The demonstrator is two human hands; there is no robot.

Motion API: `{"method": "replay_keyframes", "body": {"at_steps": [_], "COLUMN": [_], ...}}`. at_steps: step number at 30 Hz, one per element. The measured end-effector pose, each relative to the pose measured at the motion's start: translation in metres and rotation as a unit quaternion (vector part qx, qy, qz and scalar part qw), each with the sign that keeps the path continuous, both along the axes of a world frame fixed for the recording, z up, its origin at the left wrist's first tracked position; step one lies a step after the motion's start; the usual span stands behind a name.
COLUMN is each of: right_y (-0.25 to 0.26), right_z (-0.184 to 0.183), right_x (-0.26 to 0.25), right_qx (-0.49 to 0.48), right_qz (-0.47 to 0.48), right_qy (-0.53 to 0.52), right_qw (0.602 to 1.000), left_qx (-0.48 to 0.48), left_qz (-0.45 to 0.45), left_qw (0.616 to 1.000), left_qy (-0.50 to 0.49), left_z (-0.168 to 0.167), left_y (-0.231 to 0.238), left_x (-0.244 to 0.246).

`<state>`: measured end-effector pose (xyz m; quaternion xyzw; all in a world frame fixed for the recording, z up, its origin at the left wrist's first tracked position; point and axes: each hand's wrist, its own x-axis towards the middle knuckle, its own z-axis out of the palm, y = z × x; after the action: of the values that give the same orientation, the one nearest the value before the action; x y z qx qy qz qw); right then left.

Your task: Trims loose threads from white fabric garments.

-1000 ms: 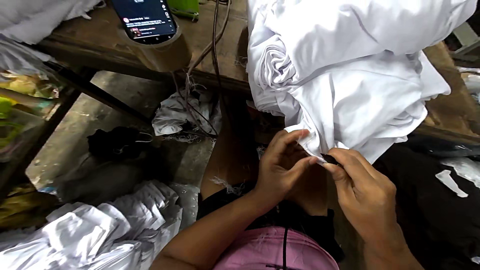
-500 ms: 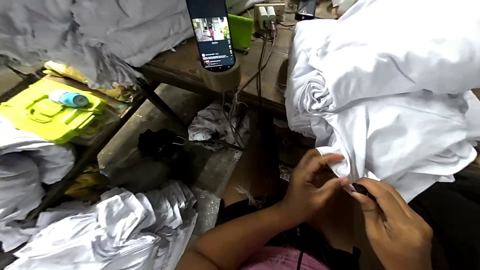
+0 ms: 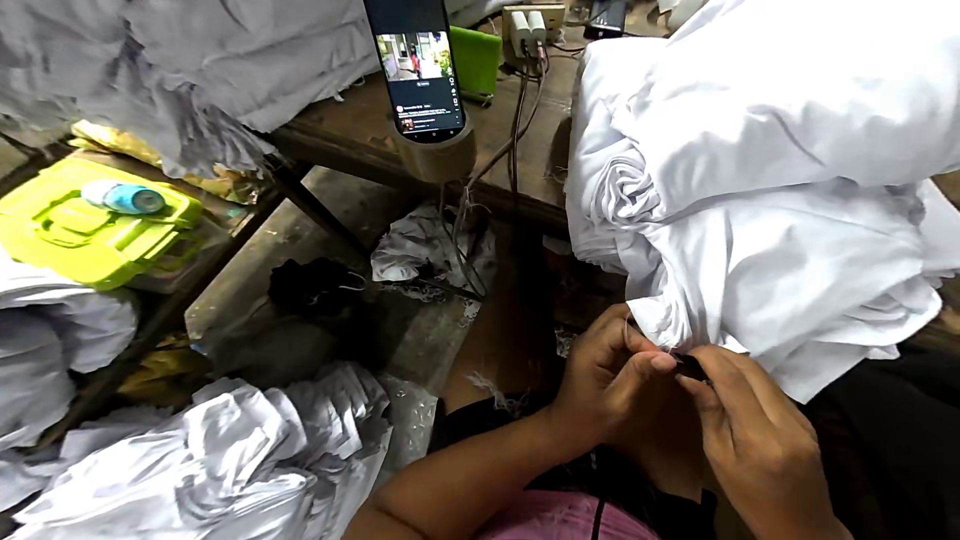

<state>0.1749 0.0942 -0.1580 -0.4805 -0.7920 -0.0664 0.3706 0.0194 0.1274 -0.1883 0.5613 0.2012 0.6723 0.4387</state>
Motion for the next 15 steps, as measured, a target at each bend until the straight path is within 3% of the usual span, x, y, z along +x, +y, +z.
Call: {"method": "replay_keyframes", "body": {"at_steps": [6,15], "right_y": [0.003,0.0], "right_z": [0.005,0.004], "right_x": [0.002,0.005], "right_qx": [0.014,-0.014], "right_qz": [0.01,0.035], "right_qy": [0.029,0.083], "right_qw": [0.999,0.996], "left_qx": [-0.009,-0.156], "left_qz": [-0.029,0.005], "left_qw": [0.999,0.982], "left_qy": [-0.046,-0.105], "left_z": [0.003,0.018], "left_y": [-0.001,0.022], "left_x": [0.001,0.0]}}
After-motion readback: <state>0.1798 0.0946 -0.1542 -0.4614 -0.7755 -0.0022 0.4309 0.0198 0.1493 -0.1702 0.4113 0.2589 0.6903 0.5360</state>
